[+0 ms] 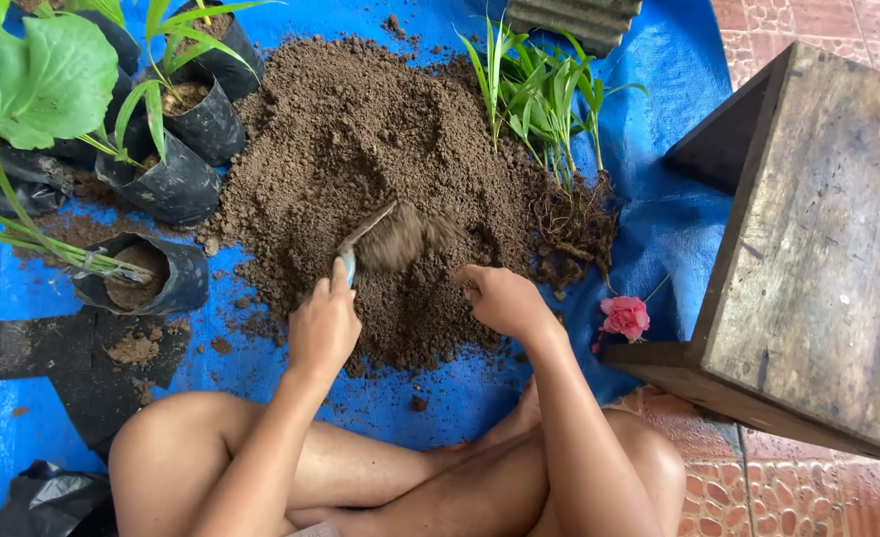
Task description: A person sitting on the floor uses a hand trowel to scoop and pile soil on a blue tarp, preparing it for planting.
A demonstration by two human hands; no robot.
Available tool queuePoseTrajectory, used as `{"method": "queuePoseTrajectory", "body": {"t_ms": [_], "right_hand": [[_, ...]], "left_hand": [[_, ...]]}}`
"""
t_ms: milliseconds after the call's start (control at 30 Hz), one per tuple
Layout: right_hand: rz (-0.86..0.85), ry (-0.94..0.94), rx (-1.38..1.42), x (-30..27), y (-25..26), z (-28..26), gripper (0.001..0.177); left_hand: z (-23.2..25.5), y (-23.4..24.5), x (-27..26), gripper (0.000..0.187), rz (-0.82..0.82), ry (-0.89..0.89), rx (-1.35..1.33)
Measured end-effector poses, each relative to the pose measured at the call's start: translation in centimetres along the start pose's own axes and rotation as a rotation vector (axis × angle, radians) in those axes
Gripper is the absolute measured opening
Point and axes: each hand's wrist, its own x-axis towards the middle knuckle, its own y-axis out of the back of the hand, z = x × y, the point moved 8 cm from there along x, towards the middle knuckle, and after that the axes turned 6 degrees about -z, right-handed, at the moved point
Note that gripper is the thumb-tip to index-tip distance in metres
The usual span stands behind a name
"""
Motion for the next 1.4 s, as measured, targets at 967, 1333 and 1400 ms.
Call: {"method": "queuePoseTrajectory", "body": {"t_ms": [967, 1333, 1400], "right_hand": [[0.016, -0.017, 0.027, 1.7, 0.0, 0.1, 0.023], [0.011, -0.045, 0.005, 0.1, -0.2, 0.5, 0.025], [0.031, -0.029, 0.011, 0.2, 0.0, 0.7, 0.026]], "left_hand": [[-3.4, 3.9, 0.8, 0.049, 0.031, 0.198, -0.369], [-3.4, 4.8, -6.0, 0.050, -0.155, 0.225, -0.312], [-6.0, 2.8, -8.7, 0.050, -0.313, 0.273, -0.458]]}}
